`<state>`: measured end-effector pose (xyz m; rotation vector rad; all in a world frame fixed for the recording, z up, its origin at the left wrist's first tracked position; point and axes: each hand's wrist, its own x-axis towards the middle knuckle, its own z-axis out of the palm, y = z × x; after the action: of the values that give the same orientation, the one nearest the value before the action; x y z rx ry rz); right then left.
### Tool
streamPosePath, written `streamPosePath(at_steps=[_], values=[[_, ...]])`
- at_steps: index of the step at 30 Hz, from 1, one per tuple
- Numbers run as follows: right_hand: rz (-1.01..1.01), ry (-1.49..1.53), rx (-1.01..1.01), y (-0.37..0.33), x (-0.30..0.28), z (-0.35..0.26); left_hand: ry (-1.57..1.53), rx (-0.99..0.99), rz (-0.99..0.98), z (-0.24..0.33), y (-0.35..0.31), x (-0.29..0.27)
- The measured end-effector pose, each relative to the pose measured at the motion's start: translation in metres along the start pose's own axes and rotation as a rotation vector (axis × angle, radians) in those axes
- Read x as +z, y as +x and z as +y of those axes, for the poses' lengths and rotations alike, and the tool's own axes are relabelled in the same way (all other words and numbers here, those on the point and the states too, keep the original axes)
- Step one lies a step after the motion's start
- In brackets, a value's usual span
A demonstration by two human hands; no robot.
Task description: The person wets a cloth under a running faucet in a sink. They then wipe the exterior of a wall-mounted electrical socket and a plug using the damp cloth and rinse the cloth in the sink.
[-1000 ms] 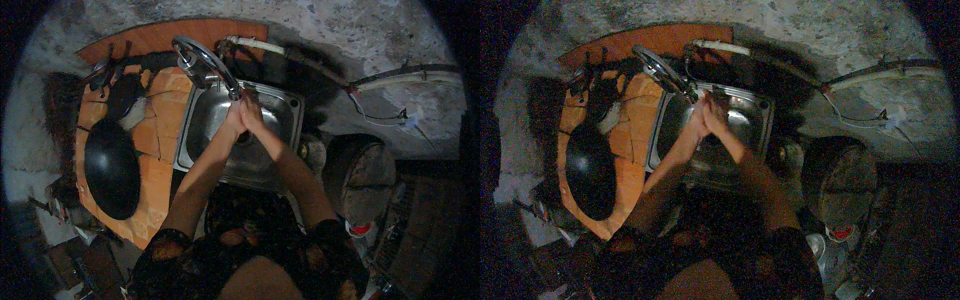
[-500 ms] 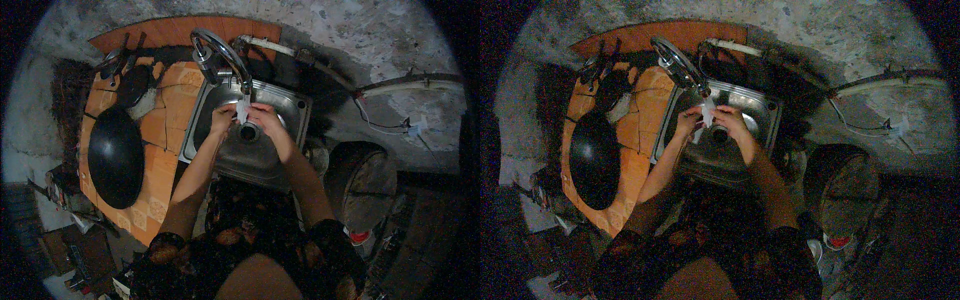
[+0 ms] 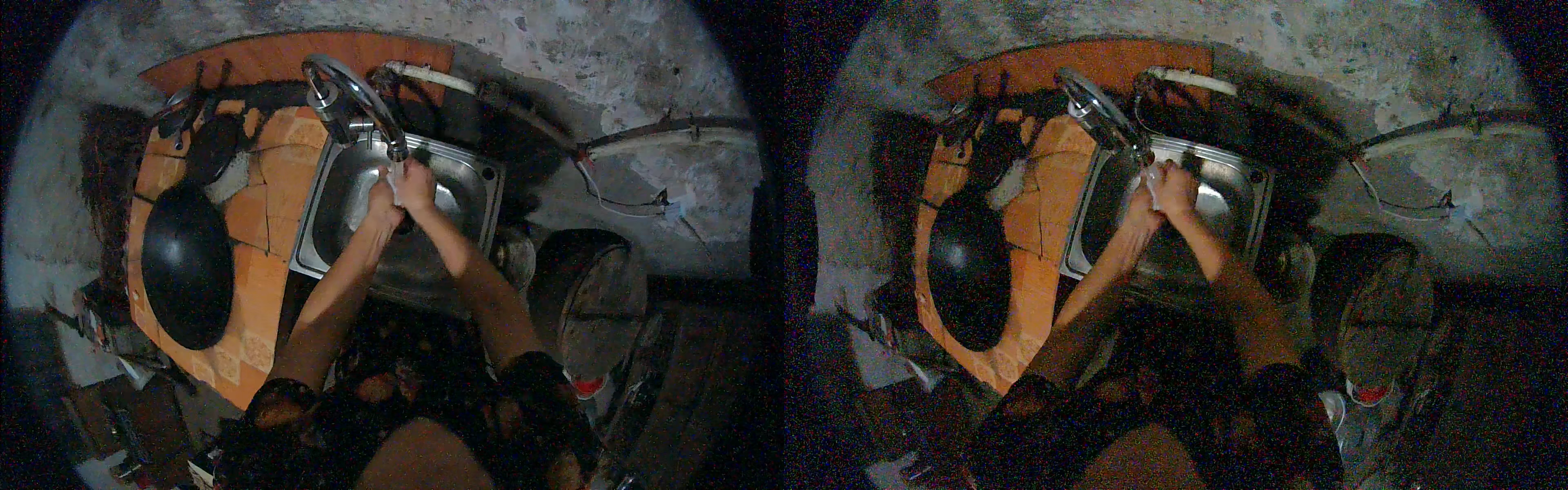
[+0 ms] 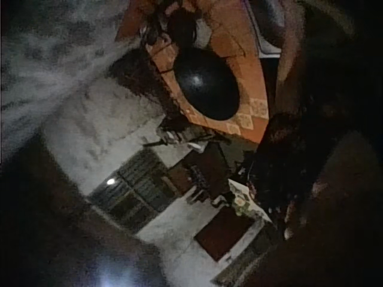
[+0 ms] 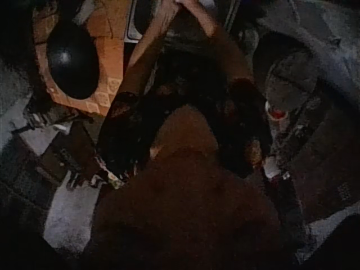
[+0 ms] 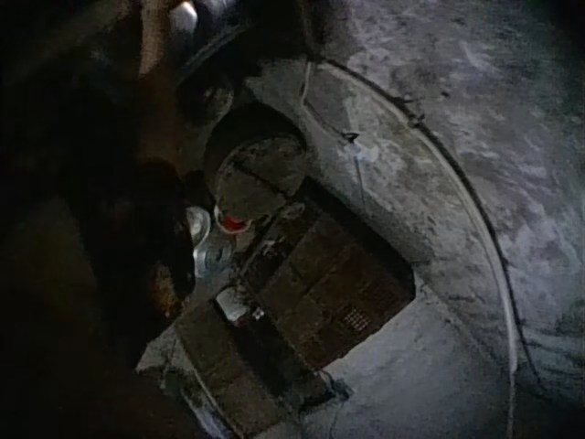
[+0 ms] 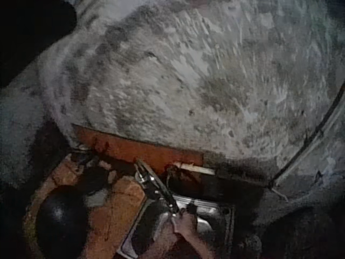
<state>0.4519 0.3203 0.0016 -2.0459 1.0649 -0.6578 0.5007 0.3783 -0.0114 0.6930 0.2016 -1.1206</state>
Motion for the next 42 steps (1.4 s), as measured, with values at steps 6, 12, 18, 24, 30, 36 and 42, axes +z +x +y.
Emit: streamPosePath(at_steps=[6,12,18,24,30,36,42], values=[[0.067,0.146,-0.105,-0.007,0.033,0.012,0.079,-0.090,0.050,0.013,0.030,-0.024],[-0.010,0.204,-0.252,-0.019,0.010,-0.040,-0.005,-0.051,-0.397,0.026,0.067,-0.070],[-0.186,0.917,0.689,0.018,-0.014,0.004,0.981,-0.014,0.027,0.047,0.022,0.016],[-0.495,1.796,0.759,0.010,-0.001,0.018,1.442,0.329,-0.288,0.052,0.004,0.032],[-0.348,1.676,0.768,-0.031,0.029,-0.034,1.682,0.473,0.173,0.042,-0.010,0.016],[-0.599,1.935,0.605,-0.018,0.027,0.032,1.588,0.019,-0.151,0.016,-0.007,0.027],[-0.408,1.465,0.922,-0.013,0.022,0.007,1.830,0.551,0.004,0.060,-0.011,-0.003]])
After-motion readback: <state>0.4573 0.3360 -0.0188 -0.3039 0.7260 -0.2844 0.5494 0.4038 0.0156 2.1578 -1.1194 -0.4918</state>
